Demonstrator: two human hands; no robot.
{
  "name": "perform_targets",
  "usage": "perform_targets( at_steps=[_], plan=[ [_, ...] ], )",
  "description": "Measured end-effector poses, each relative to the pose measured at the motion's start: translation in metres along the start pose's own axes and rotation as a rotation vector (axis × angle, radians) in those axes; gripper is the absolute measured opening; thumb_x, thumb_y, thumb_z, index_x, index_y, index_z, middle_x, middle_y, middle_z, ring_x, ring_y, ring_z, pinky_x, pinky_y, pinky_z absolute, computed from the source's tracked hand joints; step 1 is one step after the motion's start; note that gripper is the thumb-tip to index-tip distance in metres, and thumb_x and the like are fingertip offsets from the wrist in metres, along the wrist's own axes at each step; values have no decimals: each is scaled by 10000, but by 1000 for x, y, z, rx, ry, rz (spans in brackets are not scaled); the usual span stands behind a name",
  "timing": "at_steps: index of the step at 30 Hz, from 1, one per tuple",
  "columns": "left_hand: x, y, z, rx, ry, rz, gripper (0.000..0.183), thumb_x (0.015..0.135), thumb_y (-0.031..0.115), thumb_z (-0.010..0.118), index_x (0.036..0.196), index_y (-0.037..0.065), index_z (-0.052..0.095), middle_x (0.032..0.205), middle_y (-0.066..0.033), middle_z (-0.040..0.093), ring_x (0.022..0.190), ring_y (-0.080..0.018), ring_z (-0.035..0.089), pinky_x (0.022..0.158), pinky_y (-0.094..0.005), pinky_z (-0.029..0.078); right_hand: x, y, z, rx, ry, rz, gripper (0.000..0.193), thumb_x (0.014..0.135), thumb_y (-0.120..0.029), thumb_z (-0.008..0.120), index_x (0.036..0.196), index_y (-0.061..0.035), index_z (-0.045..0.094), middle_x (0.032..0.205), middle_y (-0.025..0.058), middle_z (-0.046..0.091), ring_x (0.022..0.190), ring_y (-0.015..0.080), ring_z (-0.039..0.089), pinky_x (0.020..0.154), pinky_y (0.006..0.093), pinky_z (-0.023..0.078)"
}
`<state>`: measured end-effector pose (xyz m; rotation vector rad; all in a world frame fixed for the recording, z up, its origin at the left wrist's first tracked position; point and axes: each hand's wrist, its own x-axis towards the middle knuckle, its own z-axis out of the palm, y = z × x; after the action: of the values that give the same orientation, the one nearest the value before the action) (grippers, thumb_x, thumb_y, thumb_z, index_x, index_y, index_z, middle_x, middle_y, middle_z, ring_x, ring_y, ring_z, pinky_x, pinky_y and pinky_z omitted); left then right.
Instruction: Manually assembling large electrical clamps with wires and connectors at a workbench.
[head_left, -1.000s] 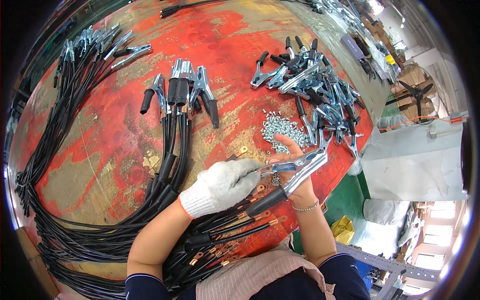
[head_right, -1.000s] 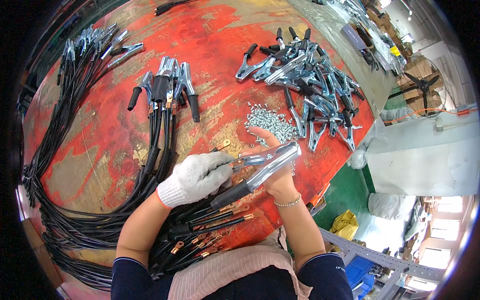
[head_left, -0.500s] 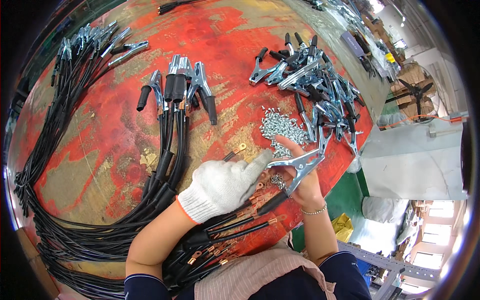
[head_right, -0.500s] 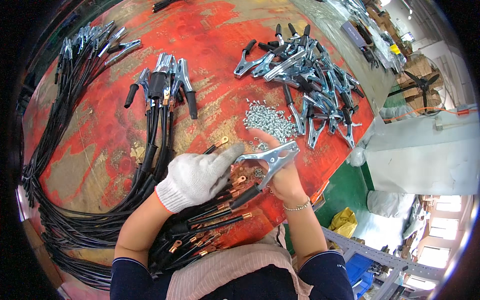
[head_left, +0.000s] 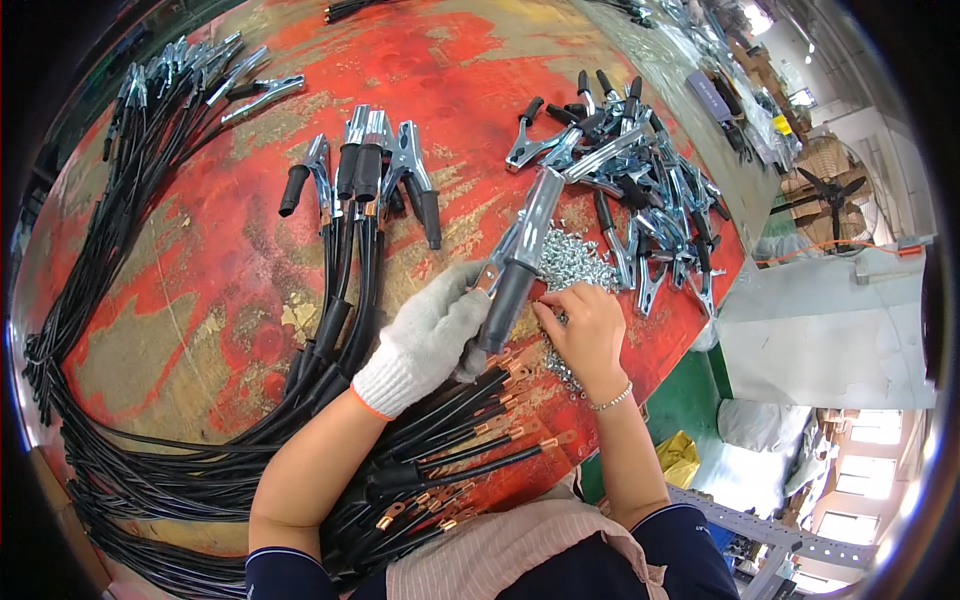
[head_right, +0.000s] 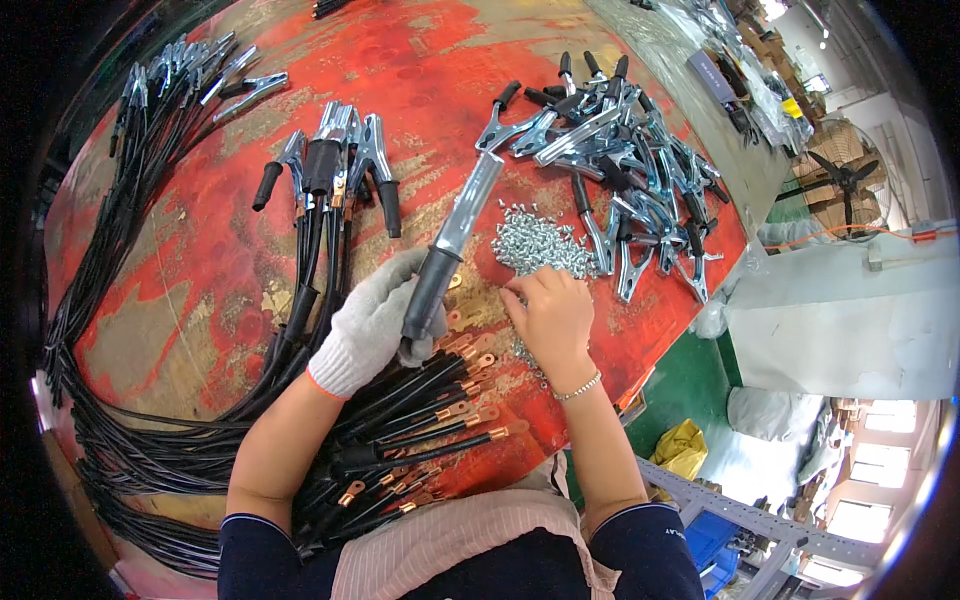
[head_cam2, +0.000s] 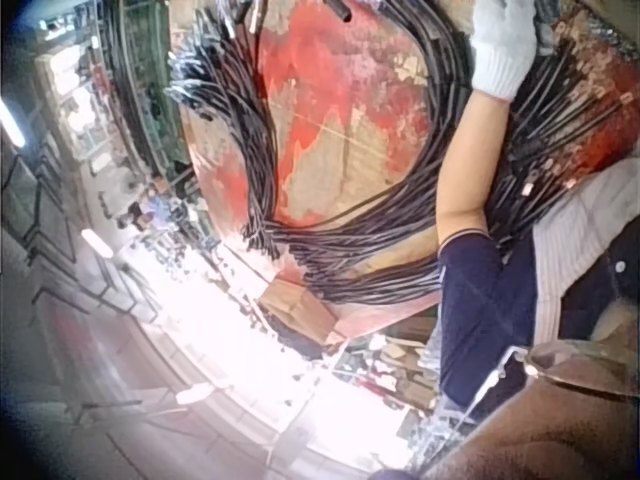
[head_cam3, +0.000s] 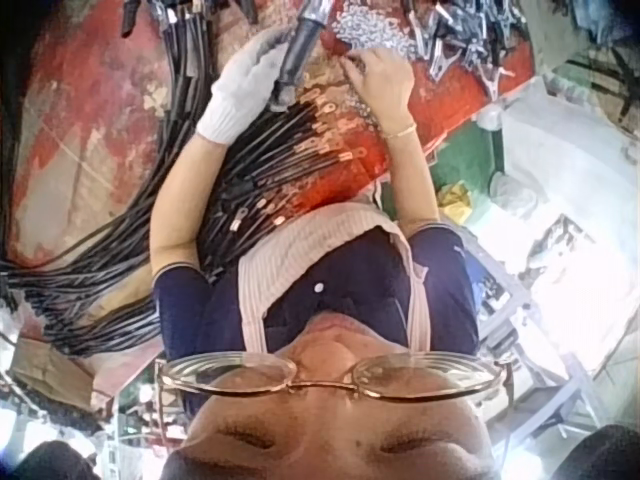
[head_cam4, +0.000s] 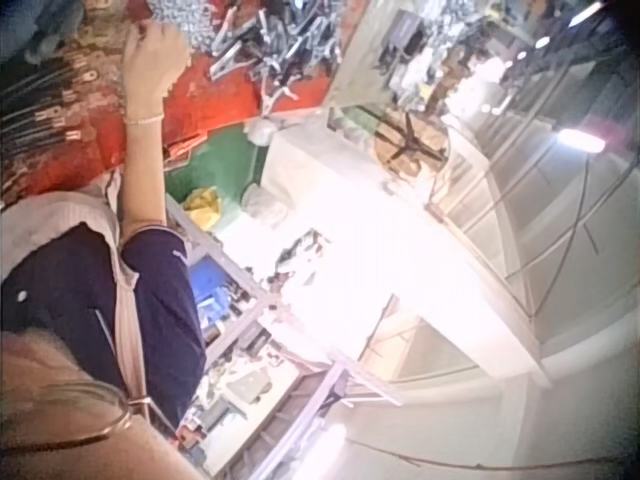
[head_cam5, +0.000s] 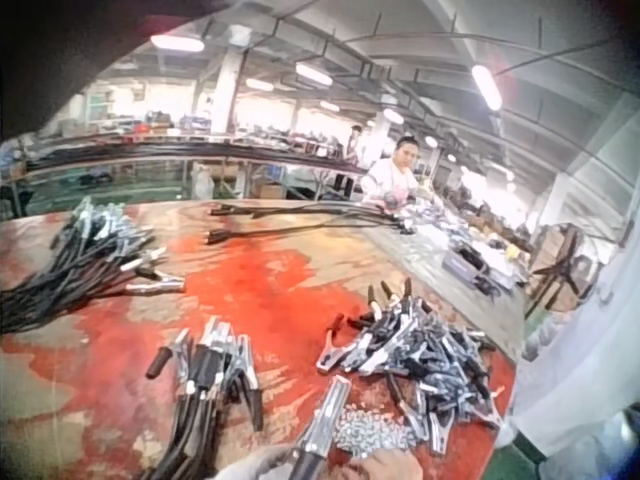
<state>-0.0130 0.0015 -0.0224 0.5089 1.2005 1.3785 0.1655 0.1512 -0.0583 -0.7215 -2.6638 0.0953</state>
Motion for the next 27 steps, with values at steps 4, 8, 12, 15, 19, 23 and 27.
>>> perform_targets(
  at_steps=[4,8,12,15,19,23,27],
  plan=[
    [-2,-2,4,91,-7,55,390,994,166,436,1344,-5,448,841,-49,617,632,-78,572,533,-233,471,10,0,-11,65,8,-34,129,702,-153,778,787,-119,686,773,26,599,737,237,584,647,363,451],
    [-4,-5,5,293,35,125,392,975,157,478,1324,-24,475,876,-54,622,746,-84,593,655,-251,496,23,-31,-33,427,174,27,176,645,-77,803,767,-112,682,776,30,620,724,231,583,630,350,450],
    [-7,-2,9,370,57,141,385,967,160,496,1305,-24,492,870,-74,633,763,-92,607,682,-270,507,36,-49,-38,435,240,-45,223,636,-13,822,814,-74,703,761,55,617,702,212,580,630,314,457],
    [-8,3,10,364,60,128,383,954,129,477,1318,10,472,713,-74,658,548,-133,619,529,-293,507,42,-51,-39,423,223,-101,218,653,1,816,832,-68,713,758,41,634,690,194,570,618,302,450],
    [-6,-1,8,409,75,190,383,952,123,477,1318,9,474,717,-83,665,550,-144,628,532,-297,510,43,-55,-39,451,191,-107,216,659,-8,815,841,-72,718,746,31,638,686,189,563,608,305,444],
    [-5,0,9,396,67,157,383,953,125,475,1318,7,476,721,-86,668,558,-147,635,538,-297,511,43,-54,-36,457,206,-101,212,669,-14,817,850,-73,722,751,32,640,687,184,566,606,305,447],
    [-7,2,9,383,54,137,387,956,133,474,1322,7,472,726,-85,669,564,-143,636,541,-294,512,40,-54,-34,475,190,-55,206,675,-20,823,848,-66,719,758,41,638,696,182,580,600,297,463]
  ],
)
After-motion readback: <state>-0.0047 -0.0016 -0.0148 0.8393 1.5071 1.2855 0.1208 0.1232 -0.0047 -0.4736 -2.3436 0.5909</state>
